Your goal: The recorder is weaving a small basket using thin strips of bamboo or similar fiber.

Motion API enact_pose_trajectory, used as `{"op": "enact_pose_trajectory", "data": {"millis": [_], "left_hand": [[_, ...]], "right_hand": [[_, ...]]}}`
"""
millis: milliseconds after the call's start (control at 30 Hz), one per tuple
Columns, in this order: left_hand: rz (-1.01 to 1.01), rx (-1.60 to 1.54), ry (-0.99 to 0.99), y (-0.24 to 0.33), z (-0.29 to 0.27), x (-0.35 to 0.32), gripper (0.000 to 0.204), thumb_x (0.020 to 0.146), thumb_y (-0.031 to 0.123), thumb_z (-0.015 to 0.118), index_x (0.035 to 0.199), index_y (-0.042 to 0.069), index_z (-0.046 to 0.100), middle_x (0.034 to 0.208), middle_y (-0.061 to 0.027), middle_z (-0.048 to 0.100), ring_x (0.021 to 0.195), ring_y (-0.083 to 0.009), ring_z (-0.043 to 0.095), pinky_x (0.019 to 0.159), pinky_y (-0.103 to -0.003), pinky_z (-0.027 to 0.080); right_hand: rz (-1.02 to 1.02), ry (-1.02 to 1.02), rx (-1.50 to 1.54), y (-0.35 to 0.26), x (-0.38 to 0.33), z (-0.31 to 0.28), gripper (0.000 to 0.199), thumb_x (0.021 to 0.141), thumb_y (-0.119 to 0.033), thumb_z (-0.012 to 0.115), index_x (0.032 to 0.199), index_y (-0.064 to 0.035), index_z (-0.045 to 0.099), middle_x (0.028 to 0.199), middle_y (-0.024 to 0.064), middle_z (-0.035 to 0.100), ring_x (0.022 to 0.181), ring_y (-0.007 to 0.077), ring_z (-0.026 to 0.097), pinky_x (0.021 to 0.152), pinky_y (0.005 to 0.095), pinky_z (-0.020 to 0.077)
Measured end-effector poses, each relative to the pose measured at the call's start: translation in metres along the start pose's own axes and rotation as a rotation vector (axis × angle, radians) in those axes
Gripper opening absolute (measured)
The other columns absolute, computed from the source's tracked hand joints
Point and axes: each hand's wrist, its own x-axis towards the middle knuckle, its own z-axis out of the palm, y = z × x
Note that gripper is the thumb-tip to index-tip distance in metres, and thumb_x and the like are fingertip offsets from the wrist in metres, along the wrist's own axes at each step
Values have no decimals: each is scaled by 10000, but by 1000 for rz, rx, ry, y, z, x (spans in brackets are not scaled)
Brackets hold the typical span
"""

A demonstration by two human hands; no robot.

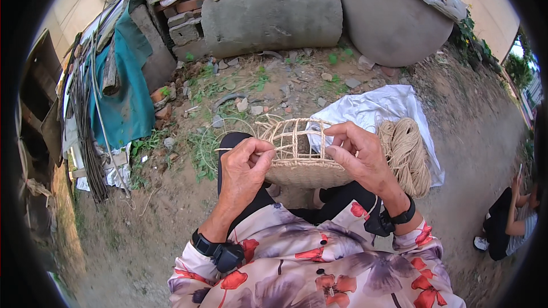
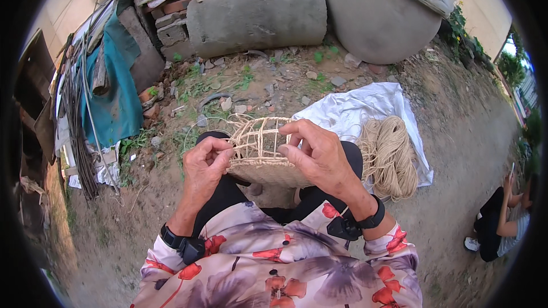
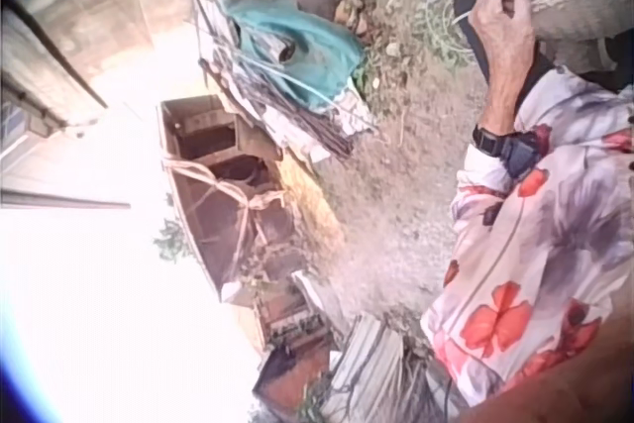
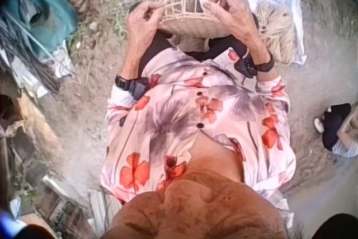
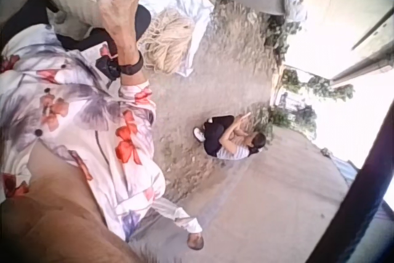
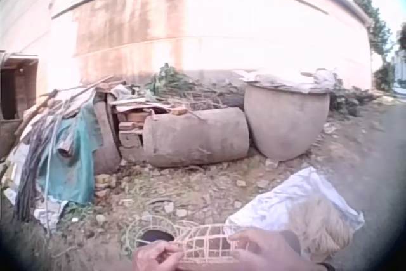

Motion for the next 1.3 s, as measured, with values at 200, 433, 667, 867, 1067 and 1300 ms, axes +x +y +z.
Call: {"op": "enact_pose_trajectory", "data": {"millis": [200,433,667,867,1067,1300], "left_hand": [[195,386,-26,-6,9,2,89,808,-6,640,892,16,657,800,-141,654,666,-272,668,615,-359,538],[208,317,-175,-18,45,25,200,803,-34,588,976,40,654,840,-191,669,706,-336,672,631,-405,535],[-264,16,-341,-15,49,35,332,877,-35,539,1181,91,584,850,-57,666,618,-93,593,516,-254,496],[-330,-18,-368,1,42,37,324,915,51,579,1230,126,583,869,-30,659,632,-61,561,503,-233,472],[-142,0,-180,10,25,45,197,919,96,614,1102,37,653,863,-33,686,648,-50,577,534,-225,475],[-61,-185,-258,54,54,40,161,946,149,610,1048,34,654,910,-30,689,564,-25,499,483,-173,395]], "right_hand": [[48,-17,-78,15,-6,5,171,883,-100,667,1039,-32,654,748,31,594,592,78,522,539,254,421],[-167,-41,-375,41,9,30,146,843,-124,644,969,-53,666,862,123,671,723,314,663,631,418,510],[-119,-183,-765,35,30,47,174,785,-134,626,912,-26,676,821,154,672,706,344,668,615,469,508],[-94,-275,-551,50,35,42,120,758,-124,611,724,-22,663,711,167,655,631,296,647,569,426,481],[347,-364,451,60,49,-16,213,872,-219,687,760,-56,611,635,-72,486,599,67,443,525,287,354],[361,-242,489,49,-16,-69,200,916,-240,671,795,-90,615,699,-83,503,623,16,407,532,200,302]]}}
